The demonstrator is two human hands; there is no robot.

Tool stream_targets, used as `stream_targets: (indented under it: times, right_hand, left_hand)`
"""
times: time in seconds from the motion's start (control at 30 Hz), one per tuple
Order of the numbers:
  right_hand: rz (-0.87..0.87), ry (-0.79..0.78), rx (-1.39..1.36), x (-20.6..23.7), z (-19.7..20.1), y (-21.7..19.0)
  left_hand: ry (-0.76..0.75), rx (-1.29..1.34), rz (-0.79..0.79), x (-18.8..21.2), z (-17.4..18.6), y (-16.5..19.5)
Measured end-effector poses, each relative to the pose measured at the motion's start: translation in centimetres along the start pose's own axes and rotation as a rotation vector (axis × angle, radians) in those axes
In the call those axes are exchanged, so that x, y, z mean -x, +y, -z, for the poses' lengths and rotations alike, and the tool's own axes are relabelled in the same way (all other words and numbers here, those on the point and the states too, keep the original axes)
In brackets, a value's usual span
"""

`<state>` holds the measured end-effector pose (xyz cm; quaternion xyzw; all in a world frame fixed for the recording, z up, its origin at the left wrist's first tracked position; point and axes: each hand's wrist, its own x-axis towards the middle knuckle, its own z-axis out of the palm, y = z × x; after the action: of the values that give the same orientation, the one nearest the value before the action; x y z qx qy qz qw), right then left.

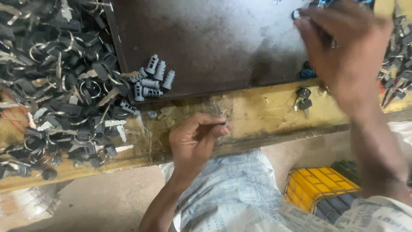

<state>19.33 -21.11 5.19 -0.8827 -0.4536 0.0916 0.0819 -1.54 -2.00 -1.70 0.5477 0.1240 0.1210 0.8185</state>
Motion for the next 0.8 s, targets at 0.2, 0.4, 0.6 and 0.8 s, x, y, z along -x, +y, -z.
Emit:
stream_targets:
  times: [0.2,0.4,0.6,0.8]
  right_hand:
    - [0.029,0.304,0.32,-3.1,0.3,1.9]
    - [0.074,0.313,-0.019,-1.6,-1.0,-0.7]
    - [-0.034,0.354,-0.081,-1.4,0.7,-1.5]
    - [0.073,0.31,0.087,-2.2,-0.5,-2.6]
  left_hand:
    - [0.011,0.032,-0.041,0.2,0.8,0.3]
    - [0.06,0.023,-0.061,0.0,0.4,0.0]
    - [0.075,-0.046,-0.077,0.1,0.3,-0.2]
    - [0.141,-0.032,0.034,0.3,0.3,1.1]
